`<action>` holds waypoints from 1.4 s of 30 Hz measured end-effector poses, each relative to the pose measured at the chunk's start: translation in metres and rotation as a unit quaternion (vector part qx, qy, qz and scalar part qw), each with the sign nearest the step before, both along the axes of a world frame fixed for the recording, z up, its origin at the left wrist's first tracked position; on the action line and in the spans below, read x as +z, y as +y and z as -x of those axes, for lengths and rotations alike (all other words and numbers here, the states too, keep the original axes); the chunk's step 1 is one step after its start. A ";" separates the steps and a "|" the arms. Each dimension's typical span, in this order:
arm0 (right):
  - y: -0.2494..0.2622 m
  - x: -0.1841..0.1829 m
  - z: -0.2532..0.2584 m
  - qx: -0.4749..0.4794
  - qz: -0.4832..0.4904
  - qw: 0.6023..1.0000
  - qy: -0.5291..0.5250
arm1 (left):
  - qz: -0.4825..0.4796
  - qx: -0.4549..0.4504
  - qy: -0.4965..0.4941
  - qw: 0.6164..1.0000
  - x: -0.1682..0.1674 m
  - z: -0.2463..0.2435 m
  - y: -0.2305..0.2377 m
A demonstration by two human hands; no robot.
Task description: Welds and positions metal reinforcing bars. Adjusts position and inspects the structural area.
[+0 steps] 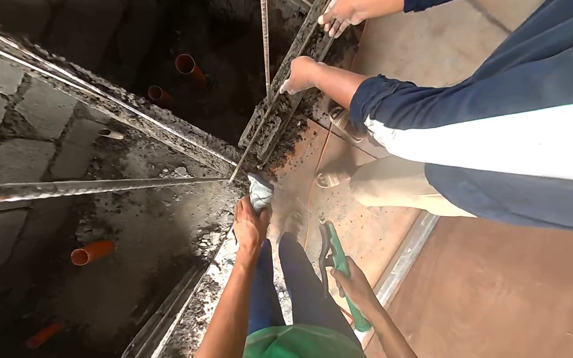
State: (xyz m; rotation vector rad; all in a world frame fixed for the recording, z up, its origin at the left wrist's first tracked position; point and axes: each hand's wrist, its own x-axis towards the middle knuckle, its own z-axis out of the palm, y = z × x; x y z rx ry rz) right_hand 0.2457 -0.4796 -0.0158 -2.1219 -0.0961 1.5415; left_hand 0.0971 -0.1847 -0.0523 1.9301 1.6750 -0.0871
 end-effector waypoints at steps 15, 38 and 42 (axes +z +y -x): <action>0.094 0.055 -0.002 0.147 -0.128 0.981 0.003 | 0.187 -0.013 0.149 0.971 -0.082 0.070 -0.073; 0.128 0.036 0.014 0.167 -0.106 0.980 0.003 | 0.187 0.002 0.118 0.975 -0.089 0.075 -0.084; 0.129 0.035 0.014 0.165 -0.101 0.981 0.005 | 0.189 0.008 0.105 0.976 -0.085 0.073 -0.083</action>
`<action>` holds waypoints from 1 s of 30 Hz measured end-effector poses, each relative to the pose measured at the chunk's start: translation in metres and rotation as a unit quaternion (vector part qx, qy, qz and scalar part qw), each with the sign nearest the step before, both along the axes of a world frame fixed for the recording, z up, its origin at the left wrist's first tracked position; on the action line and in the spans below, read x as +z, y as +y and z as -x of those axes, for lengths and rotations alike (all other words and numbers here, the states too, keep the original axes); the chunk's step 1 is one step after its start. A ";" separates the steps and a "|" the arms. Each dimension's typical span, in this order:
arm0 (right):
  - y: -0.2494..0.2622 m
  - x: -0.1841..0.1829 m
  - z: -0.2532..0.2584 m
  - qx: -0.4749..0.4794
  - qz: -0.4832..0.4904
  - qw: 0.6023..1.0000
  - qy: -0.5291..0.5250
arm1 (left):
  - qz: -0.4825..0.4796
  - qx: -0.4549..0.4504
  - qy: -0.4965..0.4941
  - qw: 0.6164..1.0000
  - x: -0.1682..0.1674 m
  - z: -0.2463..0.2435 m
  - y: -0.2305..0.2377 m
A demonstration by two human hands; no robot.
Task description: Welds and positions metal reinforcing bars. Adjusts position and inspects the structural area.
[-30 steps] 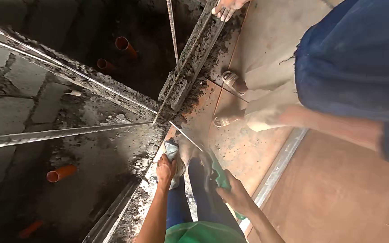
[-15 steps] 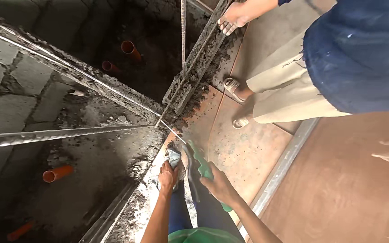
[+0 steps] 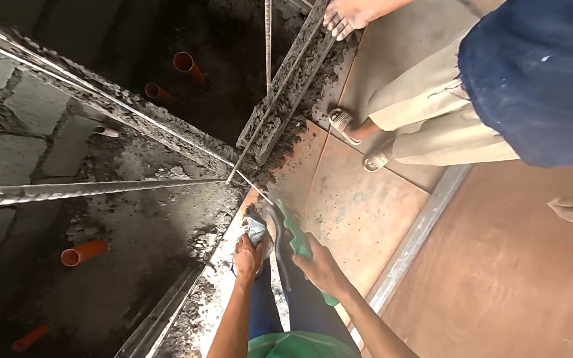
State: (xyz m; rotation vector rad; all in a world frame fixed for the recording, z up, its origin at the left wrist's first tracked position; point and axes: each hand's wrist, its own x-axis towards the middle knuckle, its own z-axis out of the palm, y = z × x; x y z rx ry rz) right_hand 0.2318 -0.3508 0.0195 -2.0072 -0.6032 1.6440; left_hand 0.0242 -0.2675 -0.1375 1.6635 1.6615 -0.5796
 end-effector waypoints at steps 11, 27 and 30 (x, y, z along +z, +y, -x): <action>-0.011 0.004 -0.010 -0.064 -0.024 0.998 0.008 | -0.030 0.013 -0.030 0.999 0.016 -0.017 0.008; -0.033 0.010 -0.074 -0.238 -0.075 0.967 -0.045 | -0.202 0.062 -0.086 0.974 0.124 -0.150 0.159; -0.031 0.009 -0.074 -0.246 -0.072 0.966 -0.032 | -0.229 0.093 -0.092 0.965 0.128 -0.168 0.186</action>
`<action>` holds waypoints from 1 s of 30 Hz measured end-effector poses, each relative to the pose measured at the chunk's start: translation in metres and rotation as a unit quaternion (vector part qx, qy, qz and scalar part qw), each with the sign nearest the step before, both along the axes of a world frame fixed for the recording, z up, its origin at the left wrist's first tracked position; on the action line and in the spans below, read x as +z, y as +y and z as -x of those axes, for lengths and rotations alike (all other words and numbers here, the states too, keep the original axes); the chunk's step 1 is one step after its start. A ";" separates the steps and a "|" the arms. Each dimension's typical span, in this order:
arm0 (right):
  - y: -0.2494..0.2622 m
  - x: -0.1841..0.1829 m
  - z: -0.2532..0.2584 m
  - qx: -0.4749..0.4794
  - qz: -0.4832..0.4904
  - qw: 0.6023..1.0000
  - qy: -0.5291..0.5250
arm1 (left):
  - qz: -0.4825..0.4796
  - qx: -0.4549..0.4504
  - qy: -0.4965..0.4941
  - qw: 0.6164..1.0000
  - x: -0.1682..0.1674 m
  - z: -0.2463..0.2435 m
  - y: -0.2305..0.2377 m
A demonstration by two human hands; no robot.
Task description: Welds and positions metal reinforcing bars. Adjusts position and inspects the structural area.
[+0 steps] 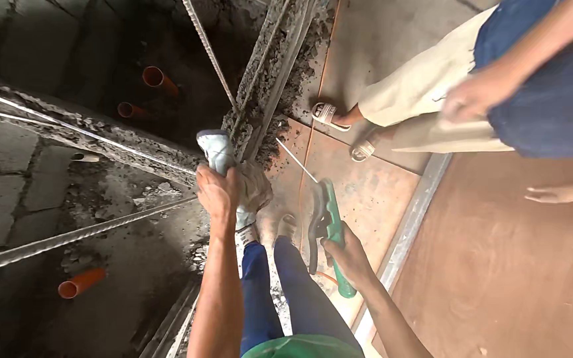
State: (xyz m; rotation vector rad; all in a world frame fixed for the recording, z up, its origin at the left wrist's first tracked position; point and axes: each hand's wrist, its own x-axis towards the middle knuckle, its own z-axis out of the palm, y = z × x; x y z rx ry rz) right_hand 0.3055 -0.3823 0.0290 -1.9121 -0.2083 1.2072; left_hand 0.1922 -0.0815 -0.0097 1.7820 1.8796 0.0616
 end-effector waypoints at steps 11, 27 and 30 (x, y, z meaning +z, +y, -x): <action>0.032 -0.003 -0.016 0.022 0.012 1.000 0.006 | -0.078 -0.112 0.051 0.989 -0.075 -0.047 0.058; 0.098 -0.022 -0.035 0.098 0.021 0.995 -0.024 | -0.088 -0.172 0.081 0.978 -0.097 -0.060 0.073; 0.102 -0.022 -0.032 0.096 0.027 0.995 -0.021 | -0.083 -0.195 0.089 0.973 -0.098 -0.060 0.074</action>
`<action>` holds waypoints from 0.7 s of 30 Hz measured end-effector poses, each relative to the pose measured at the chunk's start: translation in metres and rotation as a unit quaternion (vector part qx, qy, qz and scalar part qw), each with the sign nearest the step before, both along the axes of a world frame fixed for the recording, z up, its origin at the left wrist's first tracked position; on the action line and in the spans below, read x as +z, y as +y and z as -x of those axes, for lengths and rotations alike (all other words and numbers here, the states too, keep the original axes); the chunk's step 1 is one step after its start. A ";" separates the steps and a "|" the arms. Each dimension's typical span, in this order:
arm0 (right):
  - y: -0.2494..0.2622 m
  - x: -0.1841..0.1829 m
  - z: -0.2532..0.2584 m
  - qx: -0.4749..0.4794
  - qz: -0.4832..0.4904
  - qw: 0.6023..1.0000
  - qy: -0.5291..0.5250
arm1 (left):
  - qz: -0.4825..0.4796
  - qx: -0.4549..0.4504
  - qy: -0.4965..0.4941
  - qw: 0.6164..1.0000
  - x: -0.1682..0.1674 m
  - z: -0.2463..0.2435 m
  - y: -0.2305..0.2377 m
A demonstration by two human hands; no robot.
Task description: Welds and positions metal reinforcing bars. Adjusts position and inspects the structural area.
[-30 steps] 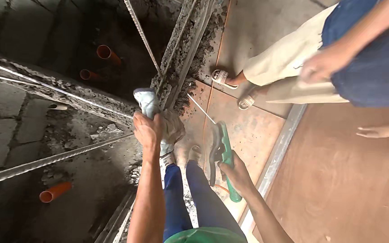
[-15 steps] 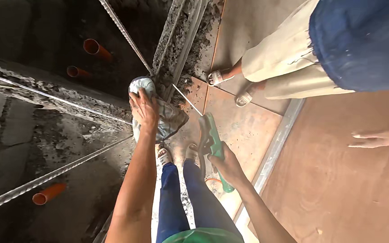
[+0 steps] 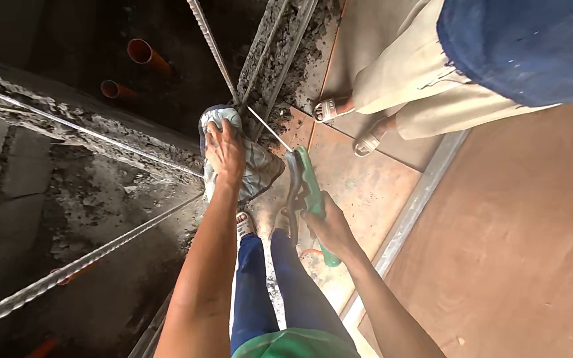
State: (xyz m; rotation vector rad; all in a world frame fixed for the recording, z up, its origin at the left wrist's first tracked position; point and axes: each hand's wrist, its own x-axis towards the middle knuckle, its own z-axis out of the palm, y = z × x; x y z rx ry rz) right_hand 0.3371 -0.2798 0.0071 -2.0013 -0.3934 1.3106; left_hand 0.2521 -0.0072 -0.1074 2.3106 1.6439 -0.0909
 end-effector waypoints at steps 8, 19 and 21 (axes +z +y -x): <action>0.011 -0.007 0.016 -0.032 -0.001 0.999 0.013 | 0.005 0.026 -0.041 0.999 -0.005 0.004 0.003; 0.017 -0.014 0.029 -0.046 -0.004 0.999 0.004 | -0.009 0.032 -0.065 0.997 -0.011 0.008 0.001; 0.018 -0.015 0.031 -0.045 -0.004 0.999 0.002 | -0.007 0.033 -0.064 0.997 -0.012 0.008 0.002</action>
